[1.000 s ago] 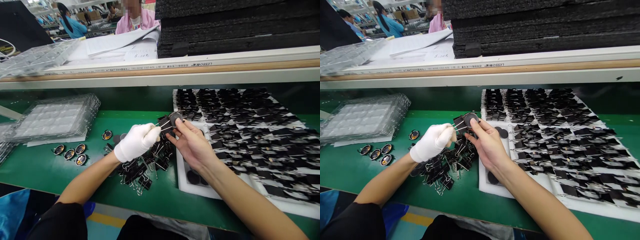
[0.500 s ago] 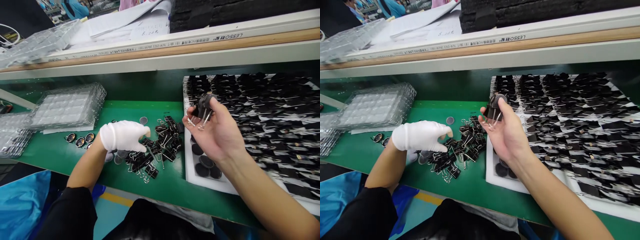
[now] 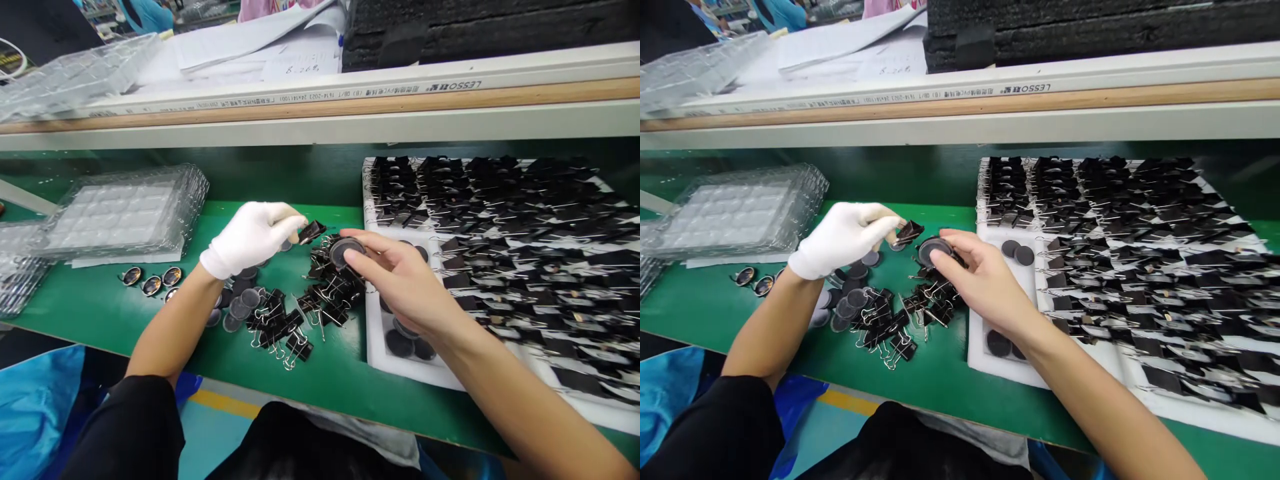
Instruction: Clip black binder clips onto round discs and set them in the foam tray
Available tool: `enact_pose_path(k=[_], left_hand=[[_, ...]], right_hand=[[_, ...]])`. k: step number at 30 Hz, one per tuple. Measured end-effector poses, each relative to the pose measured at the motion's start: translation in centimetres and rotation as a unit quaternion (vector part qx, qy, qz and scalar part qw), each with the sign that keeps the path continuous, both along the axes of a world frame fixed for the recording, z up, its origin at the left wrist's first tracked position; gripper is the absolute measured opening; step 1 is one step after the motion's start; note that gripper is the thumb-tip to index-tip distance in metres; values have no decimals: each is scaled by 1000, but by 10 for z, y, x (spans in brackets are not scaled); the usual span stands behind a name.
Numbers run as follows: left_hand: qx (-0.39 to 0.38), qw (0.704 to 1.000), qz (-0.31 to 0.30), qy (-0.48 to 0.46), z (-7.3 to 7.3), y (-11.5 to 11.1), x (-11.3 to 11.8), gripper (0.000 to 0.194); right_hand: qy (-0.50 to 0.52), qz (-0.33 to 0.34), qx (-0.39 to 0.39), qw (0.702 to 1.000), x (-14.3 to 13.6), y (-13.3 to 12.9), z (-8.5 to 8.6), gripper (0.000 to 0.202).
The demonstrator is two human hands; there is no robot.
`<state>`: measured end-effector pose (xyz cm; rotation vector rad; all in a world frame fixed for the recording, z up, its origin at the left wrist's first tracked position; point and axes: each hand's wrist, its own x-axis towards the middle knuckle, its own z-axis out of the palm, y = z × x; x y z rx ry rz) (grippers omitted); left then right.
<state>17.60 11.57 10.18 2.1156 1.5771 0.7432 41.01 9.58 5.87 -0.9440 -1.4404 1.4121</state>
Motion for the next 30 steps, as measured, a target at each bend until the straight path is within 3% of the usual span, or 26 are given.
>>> enact_pose_path(k=[2,4,9,12,17,21,25,27,30], left_hand=[[-39,994,12,-99,5,-10,10,40],[-57,991,-10,-123,6,-17,17,42],[56,996,-64,10,3,-21,17,53],[47,993,-81,70,3,-22,15,47],[51,991,-57,106,3,-28,20,49],[39,996,-31,79,2,-26,21,47],[-15,999,-29,12,3,-26,23,40],[-30,998,-61,-7,3,-30,26,37],[-24,992,-122,-9,0,-37,32,37]], right_hand=[[13,43,19,999,-1,-1,-1,20],[45,82,16,995,0,-2,-1,26],[39,86,6,996,6,-3,1,32],[33,92,1,995,7,-3,2,27],[34,99,-14,994,6,-1,3,26],[-48,39,82,995,17,1,18,22],[-192,-35,168,966,40,4,40,16],[-224,-9,163,961,51,7,48,16],[-231,87,148,958,60,13,54,16]])
